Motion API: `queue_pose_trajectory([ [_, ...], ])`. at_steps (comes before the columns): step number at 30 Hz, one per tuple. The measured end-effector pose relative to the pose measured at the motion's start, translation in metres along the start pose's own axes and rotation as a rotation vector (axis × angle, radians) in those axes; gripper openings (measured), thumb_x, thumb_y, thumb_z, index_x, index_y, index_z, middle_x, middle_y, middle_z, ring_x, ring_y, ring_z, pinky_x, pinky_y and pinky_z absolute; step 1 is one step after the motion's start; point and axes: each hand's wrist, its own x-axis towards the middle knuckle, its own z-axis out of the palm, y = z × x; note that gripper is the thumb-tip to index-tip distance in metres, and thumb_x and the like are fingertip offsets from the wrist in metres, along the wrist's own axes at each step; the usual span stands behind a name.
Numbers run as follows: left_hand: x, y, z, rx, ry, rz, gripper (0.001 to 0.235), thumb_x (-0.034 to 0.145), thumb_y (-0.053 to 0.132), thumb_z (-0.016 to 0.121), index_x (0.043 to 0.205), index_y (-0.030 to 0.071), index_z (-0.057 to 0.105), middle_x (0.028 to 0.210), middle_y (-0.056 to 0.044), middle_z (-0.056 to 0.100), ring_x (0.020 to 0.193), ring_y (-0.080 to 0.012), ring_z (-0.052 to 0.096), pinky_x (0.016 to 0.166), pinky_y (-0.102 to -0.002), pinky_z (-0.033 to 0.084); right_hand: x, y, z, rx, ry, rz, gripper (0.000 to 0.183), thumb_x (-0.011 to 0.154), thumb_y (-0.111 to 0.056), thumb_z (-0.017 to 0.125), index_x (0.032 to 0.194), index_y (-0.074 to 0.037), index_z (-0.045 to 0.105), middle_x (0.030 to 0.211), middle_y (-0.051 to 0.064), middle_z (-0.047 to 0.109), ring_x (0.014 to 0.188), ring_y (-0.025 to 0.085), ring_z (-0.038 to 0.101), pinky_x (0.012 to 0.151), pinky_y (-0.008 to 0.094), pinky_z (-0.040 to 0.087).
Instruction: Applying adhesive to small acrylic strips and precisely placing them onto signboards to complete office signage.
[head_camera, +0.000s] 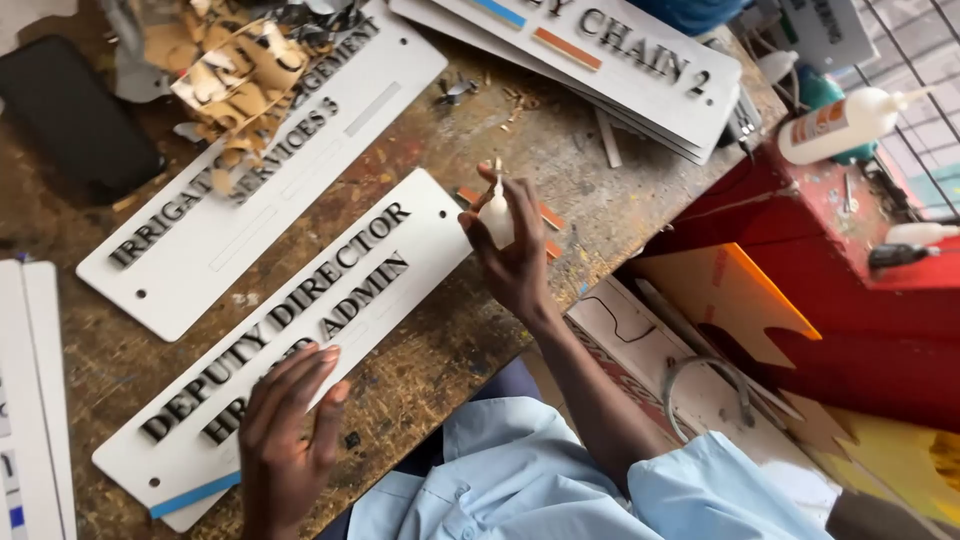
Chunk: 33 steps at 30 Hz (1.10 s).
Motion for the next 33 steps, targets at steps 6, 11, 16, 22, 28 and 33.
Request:
queue_pose_trajectory([
  [6,0.073,0.056,0.061,-0.382,-0.113,-0.130,0.036,0.109,0.015,0.068,0.143,0.004,0.072,0.144,-0.017,0.079,0.136,-0.0305,0.076,0.116,-0.043,0.063,-0.017,-0.003,-0.035,0.078,0.140,0.147,0.033,0.112,-0.033,0.077,0.135,-0.011,0.073,0.124,0.006,0.078,0.104,0.017,0.076,0.081,0.029,0.061],
  [11,0.163,0.107,0.138,-0.886,-0.188,-0.317,0.051,0.108,0.020,0.071,0.153,-0.003,0.063,0.153,-0.023,0.070,0.146,-0.0351,0.068,0.124,-0.048,0.055,-0.007,0.035,-0.073,0.521,0.458,0.280,0.039,0.114,-0.032,0.077,0.143,-0.009,0.067,0.160,0.020,0.067,0.149,0.032,0.067,0.117,0.043,0.063],
  [16,0.254,0.092,0.252,-1.390,-0.155,-0.670,0.071,0.110,0.015,0.073,0.167,-0.015,0.042,0.164,-0.031,0.055,0.151,-0.0360,0.058,0.128,-0.047,0.050,0.011,0.118,-0.124,0.903,0.674,0.367,0.033,0.118,-0.019,0.072,0.148,-0.005,0.067,0.160,0.018,0.065,0.151,0.034,0.063,0.123,0.052,0.057],
  [22,0.328,0.060,0.341,-1.564,0.036,-0.869,0.083,0.107,0.012,0.082,0.170,-0.011,0.033,0.163,-0.037,0.043,0.157,-0.0466,0.049,0.137,-0.056,0.035,0.028,0.145,-0.150,0.989,0.728,0.480,0.036,0.112,-0.018,0.078,0.146,-0.006,0.070,0.146,0.008,0.072,0.141,0.025,0.067,0.121,0.049,0.060],
  [28,0.347,0.050,0.351,-1.614,0.051,-0.840,0.032,0.097,0.009,0.088,0.120,-0.002,0.069,0.137,-0.021,0.056,0.140,-0.0386,0.055,0.132,-0.060,0.041,0.028,0.152,-0.160,0.888,0.627,0.394,0.037,0.112,-0.018,0.080,0.145,-0.005,0.072,0.153,0.015,0.072,0.155,0.030,0.060,0.124,0.054,0.056],
  [33,0.343,0.021,0.379,-1.526,0.035,-0.650,0.046,0.101,0.005,0.082,0.145,-0.002,0.070,0.142,-0.024,0.068,0.139,-0.0371,0.066,0.129,-0.055,0.052,0.027,0.151,-0.161,0.473,0.490,0.358,0.037,0.109,-0.016,0.085,0.144,-0.007,0.076,0.157,0.018,0.070,0.154,0.026,0.059,0.125,0.051,0.055],
])
